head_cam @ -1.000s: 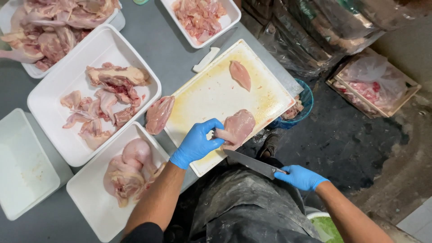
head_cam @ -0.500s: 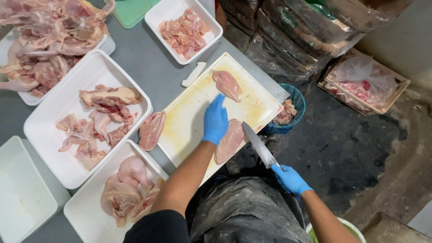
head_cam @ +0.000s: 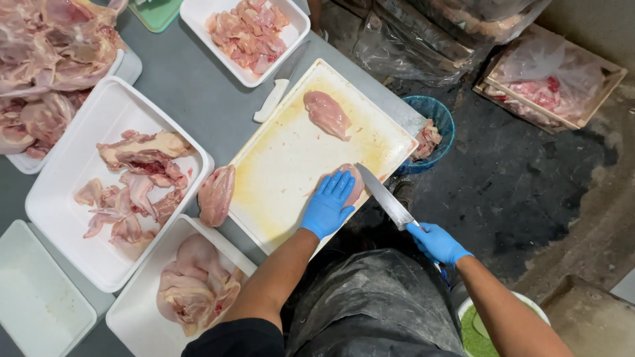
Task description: Cutting and trimming raw chicken breasts into smaller portions on a cutting board using a knife.
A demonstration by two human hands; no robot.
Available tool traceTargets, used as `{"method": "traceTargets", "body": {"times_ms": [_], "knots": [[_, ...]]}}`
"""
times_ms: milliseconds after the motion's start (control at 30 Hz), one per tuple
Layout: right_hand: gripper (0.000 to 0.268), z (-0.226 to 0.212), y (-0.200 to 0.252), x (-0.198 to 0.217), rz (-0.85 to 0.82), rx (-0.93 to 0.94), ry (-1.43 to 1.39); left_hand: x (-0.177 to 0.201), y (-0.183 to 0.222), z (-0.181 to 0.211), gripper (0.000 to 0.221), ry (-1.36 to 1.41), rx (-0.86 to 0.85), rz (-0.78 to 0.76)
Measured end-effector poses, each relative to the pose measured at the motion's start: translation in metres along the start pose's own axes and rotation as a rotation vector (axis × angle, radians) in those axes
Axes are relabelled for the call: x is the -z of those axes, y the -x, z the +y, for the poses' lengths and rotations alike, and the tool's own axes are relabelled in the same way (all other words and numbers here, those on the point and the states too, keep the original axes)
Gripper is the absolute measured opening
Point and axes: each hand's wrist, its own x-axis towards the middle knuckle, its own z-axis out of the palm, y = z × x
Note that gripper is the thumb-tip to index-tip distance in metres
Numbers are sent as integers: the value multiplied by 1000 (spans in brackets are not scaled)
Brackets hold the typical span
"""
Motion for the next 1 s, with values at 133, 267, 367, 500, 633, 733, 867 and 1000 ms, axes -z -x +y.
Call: {"method": "traceTargets", "body": {"times_ms": [133,267,367,500,633,733,867,1000], "knots": [[51,-9,-12,4,-19,-4,17,-14,-4,-5,74,40,-10,-1],[54,-42,-34,-15,-44,61,42,-17,-2,-3,76,24,-25,-12],[55,-72,-58,-27,-58,121,46,-16,-4,-5,76,13,-36,-16],[54,-59,-71,-15,-54,128,161,-15,-2,-6,72,78,-30,-23],[55,-71,-4,7,-63,67,336,-13,-4,-6,72,65,-27,-8],[48,-60,-19,2,-44,15,326,-11,-1,-3,70,74,-51,-7],[55,-81,-69,-27,-109,91,246,-11,-5,-8,71,66,-68,2],[53,-78,-60,-26,-119,110,293,-19,-3,-6,69,53,-45,19]]}}
